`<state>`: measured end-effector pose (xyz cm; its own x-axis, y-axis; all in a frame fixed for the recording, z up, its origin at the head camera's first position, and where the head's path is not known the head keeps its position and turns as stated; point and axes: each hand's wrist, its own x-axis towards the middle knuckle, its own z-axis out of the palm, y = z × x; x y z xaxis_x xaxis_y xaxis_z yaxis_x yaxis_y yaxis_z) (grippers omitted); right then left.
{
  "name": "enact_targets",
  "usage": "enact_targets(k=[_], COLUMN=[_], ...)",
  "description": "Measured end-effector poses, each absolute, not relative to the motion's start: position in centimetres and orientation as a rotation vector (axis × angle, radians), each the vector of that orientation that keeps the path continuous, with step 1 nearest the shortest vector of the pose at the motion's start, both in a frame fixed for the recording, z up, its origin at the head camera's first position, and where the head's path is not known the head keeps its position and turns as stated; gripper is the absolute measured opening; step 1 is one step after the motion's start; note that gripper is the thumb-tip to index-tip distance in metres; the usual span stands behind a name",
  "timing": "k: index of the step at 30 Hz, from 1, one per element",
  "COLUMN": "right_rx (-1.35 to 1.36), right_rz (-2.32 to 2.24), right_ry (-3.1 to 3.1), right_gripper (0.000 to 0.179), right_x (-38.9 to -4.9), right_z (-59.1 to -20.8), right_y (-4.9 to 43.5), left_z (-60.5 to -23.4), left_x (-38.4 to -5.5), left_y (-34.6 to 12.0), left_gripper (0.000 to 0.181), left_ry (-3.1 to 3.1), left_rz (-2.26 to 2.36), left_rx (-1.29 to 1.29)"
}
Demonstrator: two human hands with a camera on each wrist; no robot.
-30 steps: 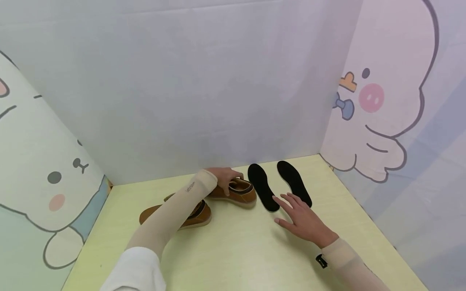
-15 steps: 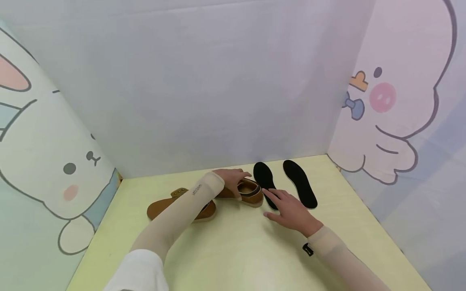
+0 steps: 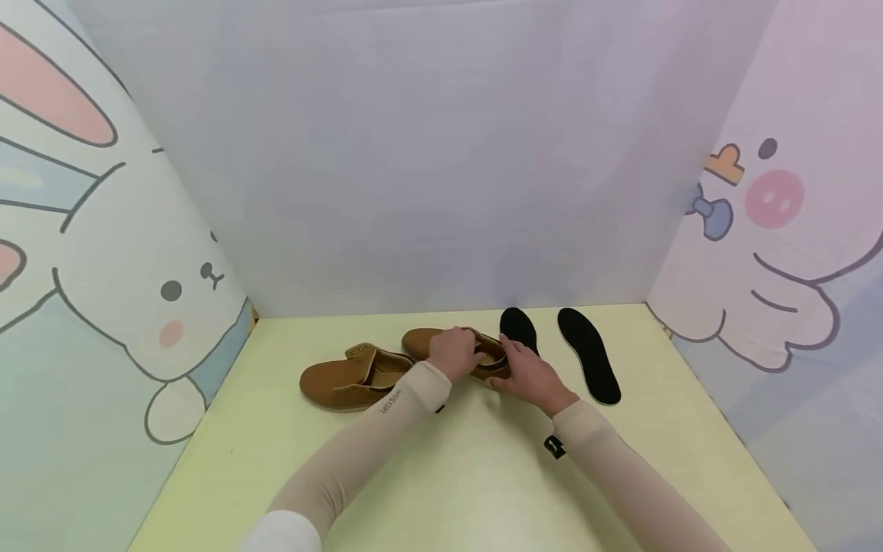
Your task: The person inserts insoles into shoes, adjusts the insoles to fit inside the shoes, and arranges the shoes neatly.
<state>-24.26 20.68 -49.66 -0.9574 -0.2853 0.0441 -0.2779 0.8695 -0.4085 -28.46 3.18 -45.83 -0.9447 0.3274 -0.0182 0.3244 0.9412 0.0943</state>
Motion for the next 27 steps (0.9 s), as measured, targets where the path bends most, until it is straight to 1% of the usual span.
enact_targets(k=[2, 5, 7, 9, 16, 23, 25, 27], right_rx=[-0.43, -0.405, -0.381, -0.367, -0.341, -0.336, -0.35, -0.36], right_rz=[-0.69, -0.701, -0.706, -0.721, -0.746, -0.644, -0.612, -0.582], right_ry=[3.001, 3.017, 3.028, 3.027, 3.034, 3.016, 3.023, 3.043], right_gripper=[0.093, 0.08, 0.071, 0.066, 0.072, 0.101, 0.103, 0.099], right_x=[-24.5, -24.7, -24.6, -24.3, -22.3, -20.6, -20.3, -20.1], right_z=[-49.8, -50.1, -50.3, -50.4, -50.4, -50.4, -50.5, -50.5], right_y=[20.7, 20.8, 20.9, 21.0, 21.8, 22.6, 22.6, 22.5], left_z=[-46.2, -46.3, -46.2, -46.2, -46.3, -46.5, -46.7, -46.8], left_x=[-28.2, -28.0, -27.9, -27.7, -26.8, -25.9, -25.7, -25.6], left_y=[3.4, 3.6, 3.6, 3.6, 3.6, 3.5, 3.5, 3.4], left_gripper=[0.035, 0.029, 0.027, 0.028, 0.036, 0.034, 0.034, 0.034], left_ry=[3.096, 3.114, 3.11, 3.105, 3.09, 3.072, 3.068, 3.073], left_rz=[0.121, 0.131, 0.145, 0.146, 0.186, 0.382, 0.406, 0.397], left_rx=[0.489, 0.486, 0.5, 0.52, 0.583, 0.693, 0.72, 0.743])
